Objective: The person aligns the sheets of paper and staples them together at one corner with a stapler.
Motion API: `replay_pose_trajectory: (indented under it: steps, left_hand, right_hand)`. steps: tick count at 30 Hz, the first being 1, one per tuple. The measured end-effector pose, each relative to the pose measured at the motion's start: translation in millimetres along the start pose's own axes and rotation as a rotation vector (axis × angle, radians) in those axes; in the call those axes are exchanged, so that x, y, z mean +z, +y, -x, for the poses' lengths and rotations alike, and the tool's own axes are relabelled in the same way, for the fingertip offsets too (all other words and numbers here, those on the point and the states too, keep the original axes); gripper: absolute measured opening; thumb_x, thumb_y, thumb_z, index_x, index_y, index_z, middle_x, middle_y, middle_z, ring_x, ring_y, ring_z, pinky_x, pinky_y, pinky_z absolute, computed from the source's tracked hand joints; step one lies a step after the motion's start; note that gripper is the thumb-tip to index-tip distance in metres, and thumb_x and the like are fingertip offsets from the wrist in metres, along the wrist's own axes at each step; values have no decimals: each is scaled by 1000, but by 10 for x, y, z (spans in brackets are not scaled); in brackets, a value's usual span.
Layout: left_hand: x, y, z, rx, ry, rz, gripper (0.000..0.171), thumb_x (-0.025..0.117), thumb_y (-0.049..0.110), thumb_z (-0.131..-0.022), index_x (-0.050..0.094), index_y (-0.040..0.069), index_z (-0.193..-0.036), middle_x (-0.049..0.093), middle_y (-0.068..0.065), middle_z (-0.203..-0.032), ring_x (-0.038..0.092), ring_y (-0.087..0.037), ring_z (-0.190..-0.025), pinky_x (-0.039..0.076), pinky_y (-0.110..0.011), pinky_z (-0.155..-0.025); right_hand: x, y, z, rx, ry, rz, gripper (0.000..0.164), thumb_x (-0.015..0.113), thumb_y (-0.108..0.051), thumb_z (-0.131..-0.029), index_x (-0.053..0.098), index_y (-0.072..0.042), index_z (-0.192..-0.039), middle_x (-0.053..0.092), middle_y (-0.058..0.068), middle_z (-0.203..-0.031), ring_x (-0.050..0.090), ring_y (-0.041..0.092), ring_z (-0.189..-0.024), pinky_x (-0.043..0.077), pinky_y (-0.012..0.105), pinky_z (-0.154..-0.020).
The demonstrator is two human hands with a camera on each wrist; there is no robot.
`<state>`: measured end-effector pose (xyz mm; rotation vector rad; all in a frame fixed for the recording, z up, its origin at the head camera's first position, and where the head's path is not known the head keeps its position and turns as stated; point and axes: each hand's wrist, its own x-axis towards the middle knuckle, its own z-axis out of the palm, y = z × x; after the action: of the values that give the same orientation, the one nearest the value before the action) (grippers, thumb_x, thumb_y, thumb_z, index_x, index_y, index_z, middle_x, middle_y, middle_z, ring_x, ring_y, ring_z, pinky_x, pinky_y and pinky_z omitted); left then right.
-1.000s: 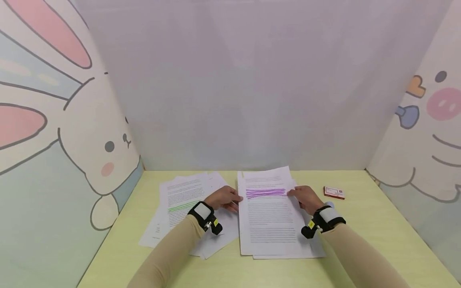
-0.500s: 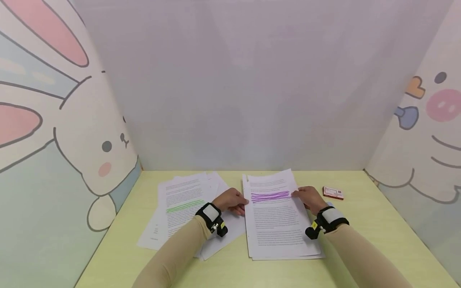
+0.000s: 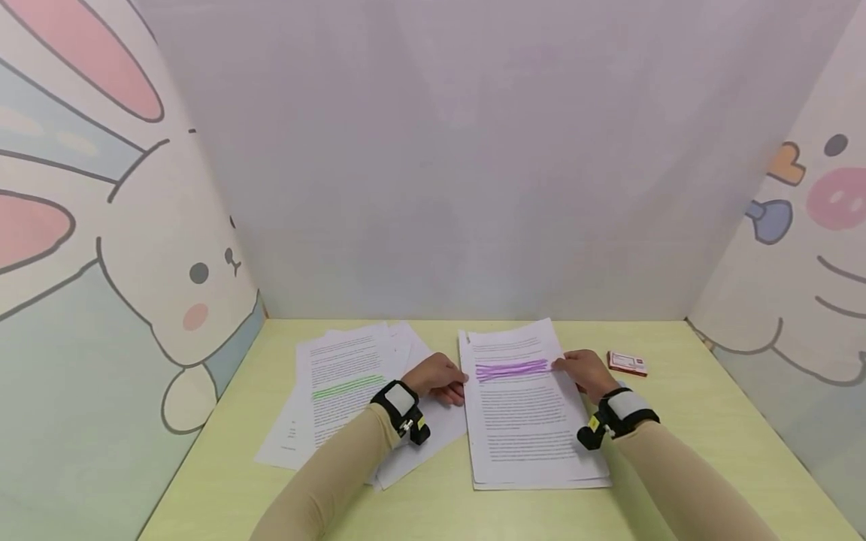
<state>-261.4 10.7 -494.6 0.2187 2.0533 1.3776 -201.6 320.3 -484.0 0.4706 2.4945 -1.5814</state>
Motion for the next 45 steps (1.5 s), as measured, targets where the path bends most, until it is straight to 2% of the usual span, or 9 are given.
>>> replay_pose_trajectory:
  steps: [9, 13, 16, 23, 33, 40, 45]
  left_hand:
    - [41, -23, -31, 35, 44, -70, 26, 67, 13, -98, 73, -1, -77, 68, -6, -64, 66, -11, -52, 50, -20, -45]
    - [47, -29, -27, 40, 57, -106, 29, 66, 14, -97, 72, 1, -72, 66, -5, -61, 63, -10, -50, 49, -21, -44]
    - [53, -27, -11, 43, 65, -143, 31, 67, 14, -98, 70, 3, -69, 63, -3, -59, 60, -9, -49, 48, -20, -43]
    - [61, 6, 34, 57, 78, -180, 33, 67, 14, -98, 67, 5, -67, 56, -1, -57, 50, -8, -47, 44, -21, -43]
    - [74, -10, 19, 69, 97, -223, 31, 72, 15, -95, 69, 7, -65, 56, 0, -54, 48, -8, -44, 43, -20, -41]
    - [74, 11, 24, 77, 89, -260, 31, 72, 17, -96, 70, 6, -67, 56, 0, -53, 48, -9, -43, 41, -21, -41]
    - [77, 35, 7, 128, 87, -245, 31, 71, 16, -96, 70, 6, -68, 57, 0, -54, 50, -9, -45, 41, -21, -43]
  right_hand:
    - [-16, 52, -35, -21, -5, 8, 21, 61, -15, -99, 63, 6, -102, 54, 4, -80, 51, 15, -67, 37, 28, -56]
    - [-23, 81, -48, -16, 2, 11, 26, 61, -14, -99, 63, 9, -110, 60, 10, -90, 53, 16, -69, 39, 29, -56]
    - [-33, 107, -41, -15, 0, 8, 30, 61, -14, -99, 62, 11, -116, 62, 14, -100, 57, 17, -76, 45, 29, -61]
    - [-37, 94, -41, -35, 16, 43, 29, 61, -13, -97, 64, 11, -114, 60, 16, -106, 57, 21, -86, 47, 29, -66]
    - [-57, 120, -35, -18, 25, 98, 39, 59, -14, -99, 59, 13, -126, 54, 25, -127, 54, 30, -103, 50, 34, -79]
    - [-69, 136, -31, -26, 31, 125, 40, 58, -15, -99, 58, 14, -127, 54, 27, -129, 54, 31, -104, 49, 35, -80]
    - [-80, 99, -5, -37, 25, 117, 42, 56, -15, -101, 55, 15, -130, 52, 30, -133, 54, 33, -107, 50, 38, -84]
